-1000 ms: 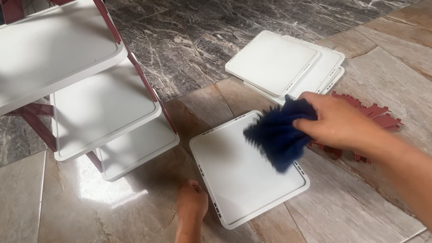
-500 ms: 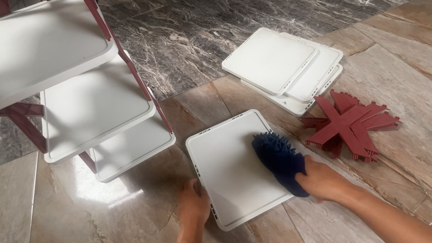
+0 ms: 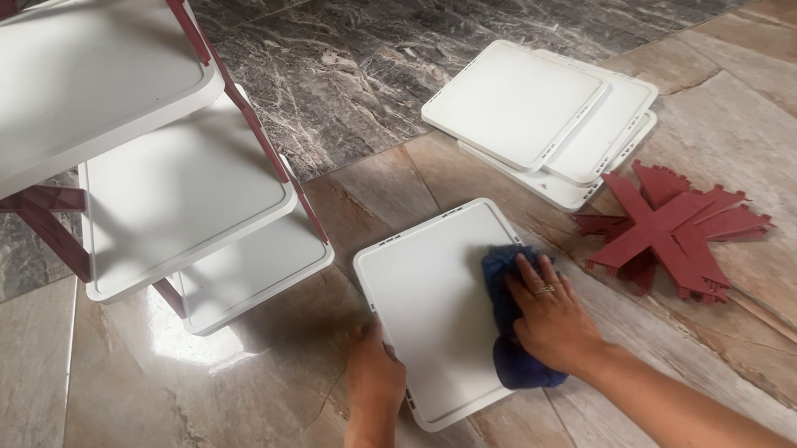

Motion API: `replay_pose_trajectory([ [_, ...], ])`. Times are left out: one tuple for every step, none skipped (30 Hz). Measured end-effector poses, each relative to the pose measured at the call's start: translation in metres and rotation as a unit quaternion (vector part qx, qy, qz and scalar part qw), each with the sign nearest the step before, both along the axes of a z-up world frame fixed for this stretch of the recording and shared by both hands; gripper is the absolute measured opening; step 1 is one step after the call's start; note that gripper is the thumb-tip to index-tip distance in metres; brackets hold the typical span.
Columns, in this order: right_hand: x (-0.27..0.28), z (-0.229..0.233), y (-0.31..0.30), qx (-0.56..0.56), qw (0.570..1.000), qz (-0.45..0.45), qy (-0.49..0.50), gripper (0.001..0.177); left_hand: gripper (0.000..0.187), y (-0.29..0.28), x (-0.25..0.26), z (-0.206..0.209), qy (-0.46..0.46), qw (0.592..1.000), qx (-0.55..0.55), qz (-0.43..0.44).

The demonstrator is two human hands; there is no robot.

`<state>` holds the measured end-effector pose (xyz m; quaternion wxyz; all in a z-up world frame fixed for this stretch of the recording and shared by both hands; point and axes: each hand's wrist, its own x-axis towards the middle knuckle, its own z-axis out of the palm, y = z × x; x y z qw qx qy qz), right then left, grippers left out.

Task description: The person assembles a multi-tier plastic shelf by inserting red plastic supports into white trays and stacking them. The person then wipes the surface of a white tray with a blue cloth.

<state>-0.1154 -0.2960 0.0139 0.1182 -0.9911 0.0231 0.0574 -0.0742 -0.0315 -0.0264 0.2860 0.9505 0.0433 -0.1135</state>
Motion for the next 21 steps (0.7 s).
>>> replay_pose_trajectory([
  [-0.001,-0.009,0.001,-0.012,1.000,-0.009,-0.014,0.075,0.049,0.002,0.002,-0.001,-0.019,1.000,-0.011,-0.011],
  [-0.002,-0.017,0.002,-0.024,0.999,-0.019,-0.027,0.072,0.052,0.004,0.004,-0.002,-0.038,0.999,-0.021,-0.022],
  [-0.002,-0.023,0.001,-0.037,0.998,-0.028,-0.039,0.070,0.056,0.005,0.005,-0.003,-0.056,0.997,-0.032,-0.033],
  [0.000,-0.028,-0.001,-0.032,0.998,-0.027,-0.045,0.070,0.064,0.005,0.009,-0.004,-0.036,0.999,-0.017,-0.037],
  [0.001,-0.032,-0.002,-0.027,0.998,-0.024,-0.050,0.070,0.072,0.004,0.015,-0.004,-0.016,0.999,-0.001,-0.040],
  [0.002,-0.034,-0.003,-0.022,0.998,-0.022,-0.054,0.070,0.082,0.004,0.020,-0.003,0.005,0.999,0.016,-0.042],
  [0.004,-0.036,-0.002,-0.029,0.998,-0.023,-0.057,0.070,0.082,0.005,0.024,-0.002,0.027,0.998,0.023,-0.051],
  [0.005,-0.037,0.000,-0.035,0.997,-0.023,-0.060,0.069,0.082,0.006,0.028,0.001,0.048,0.997,0.031,-0.059],
  [0.007,-0.038,0.001,-0.042,0.997,-0.024,-0.063,0.068,0.083,0.006,0.031,0.003,0.069,0.994,0.038,-0.069],
  [0.009,-0.039,0.003,-0.048,0.996,-0.022,-0.070,0.069,0.086,0.007,0.035,0.006,0.091,0.993,0.031,-0.070],
  [0.011,-0.040,0.006,-0.054,0.995,-0.020,-0.076,0.070,0.089,0.008,0.038,0.009,0.113,0.991,0.024,-0.070],
  [0.013,-0.041,0.008,-0.060,0.995,-0.017,-0.083,0.071,0.093,0.009,0.042,0.011,0.136,0.988,0.017,-0.070],
  [0.014,-0.042,0.009,-0.069,0.994,-0.014,-0.079,0.071,0.092,0.009,0.046,0.013,0.148,0.986,0.013,-0.070],
  [0.017,-0.042,0.009,-0.079,0.994,-0.010,-0.075,0.070,0.092,0.009,0.049,0.014,0.161,0.984,0.008,-0.069],
  [0.019,-0.042,0.010,-0.089,0.994,-0.006,-0.071,0.070,0.091,0.010,0.051,0.014,0.174,0.982,0.004,-0.069],
  [0.022,-0.042,0.010,-0.085,0.994,0.001,-0.069,0.072,0.092,0.010,0.052,0.014,0.173,0.982,0.011,-0.074],
  [0.027,-0.042,0.011,-0.081,0.994,0.008,-0.069,0.074,0.092,0.010,0.054,0.014,0.171,0.982,0.019,-0.080],
  [0.032,-0.041,0.012,-0.077,0.994,0.015,-0.069,0.077,0.092,0.009,0.055,0.014,0.169,0.981,0.027,-0.086],
  [0.037,-0.041,0.014,-0.073,0.995,0.012,-0.061,0.078,0.092,0.009,0.057,0.013,0.169,0.981,0.031,-0.086],
  [0.042,-0.040,0.017,-0.068,0.996,0.009,-0.052,0.078,0.092,0.008,0.058,0.013,0.168,0.981,0.036,-0.086],
  [0.047,-0.039,0.019,-0.064,0.997,0.006,-0.044,0.079,0.091,0.007,0.059,0.012,0.167,0.981,0.039,-0.085],
])
